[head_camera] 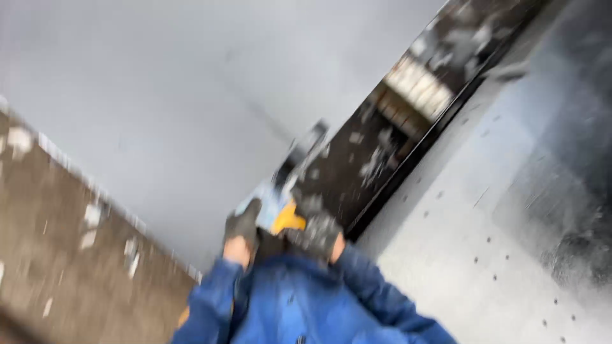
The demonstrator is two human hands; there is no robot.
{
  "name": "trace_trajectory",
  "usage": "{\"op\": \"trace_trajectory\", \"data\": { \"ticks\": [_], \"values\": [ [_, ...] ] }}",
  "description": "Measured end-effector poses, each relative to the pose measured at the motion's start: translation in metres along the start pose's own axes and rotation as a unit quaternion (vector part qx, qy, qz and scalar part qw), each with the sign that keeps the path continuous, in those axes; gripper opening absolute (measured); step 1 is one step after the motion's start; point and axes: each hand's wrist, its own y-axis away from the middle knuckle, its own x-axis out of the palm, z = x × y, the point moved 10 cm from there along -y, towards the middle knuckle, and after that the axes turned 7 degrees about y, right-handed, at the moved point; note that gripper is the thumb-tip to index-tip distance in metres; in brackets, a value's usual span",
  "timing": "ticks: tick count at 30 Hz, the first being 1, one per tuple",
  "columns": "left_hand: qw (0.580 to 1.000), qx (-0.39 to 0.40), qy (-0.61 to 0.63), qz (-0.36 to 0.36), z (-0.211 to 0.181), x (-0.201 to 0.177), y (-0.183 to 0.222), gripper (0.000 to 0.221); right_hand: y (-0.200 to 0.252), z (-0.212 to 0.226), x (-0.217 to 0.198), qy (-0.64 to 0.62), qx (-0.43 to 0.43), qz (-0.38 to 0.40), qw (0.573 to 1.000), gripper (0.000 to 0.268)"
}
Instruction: Scraping off old paint or protective coating from a large metal component using a hand scraper.
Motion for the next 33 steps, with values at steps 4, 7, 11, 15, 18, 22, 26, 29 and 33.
{"op": "trace_trajectory", "data": {
  "ticks": [4,7,11,15,18,22,26,29,33],
  "values": [
    [0.990,0.015,0.139,0.020,0.012,-0.004,-0.046,0.042,-0.010,0.035,-0.010,0.165,-0.069,-0.061,0.982,0.081],
    [0.989,-0.004,0.148,0.010,0.009,-0.005,-0.037,0.046,-0.004,0.046,-0.011,0.256,-0.102,-0.076,0.958,0.080],
    [0.956,0.008,0.244,0.166,-0.014,-0.003,-0.001,0.084,0.028,0.081,-0.020,0.140,-0.061,0.006,0.988,0.086],
    [0.986,0.104,0.125,0.035,-0.075,-0.043,0.025,0.053,0.045,0.069,-0.011,0.082,-0.110,-0.019,0.990,0.084],
    [0.931,0.218,-0.292,0.038,-0.112,-0.017,0.027,0.069,0.057,0.056,0.003,0.059,-0.135,-0.030,0.989,0.079],
    [0.561,0.411,-0.716,0.055,-0.113,0.064,0.001,0.101,0.067,0.000,0.029,-0.224,0.037,-0.050,0.973,0.067],
    [0.521,0.483,-0.699,0.083,-0.124,0.095,0.022,0.083,0.090,-0.014,0.048,-0.419,0.085,-0.102,0.898,0.065],
    [0.521,0.553,-0.642,0.103,-0.141,0.107,0.033,0.061,0.089,-0.024,0.073,-0.464,0.083,-0.081,0.878,0.076],
    [0.462,0.589,-0.643,0.163,-0.128,0.115,0.031,0.043,0.086,-0.021,0.092,-0.439,0.108,-0.094,0.887,0.075]
  ]
}}
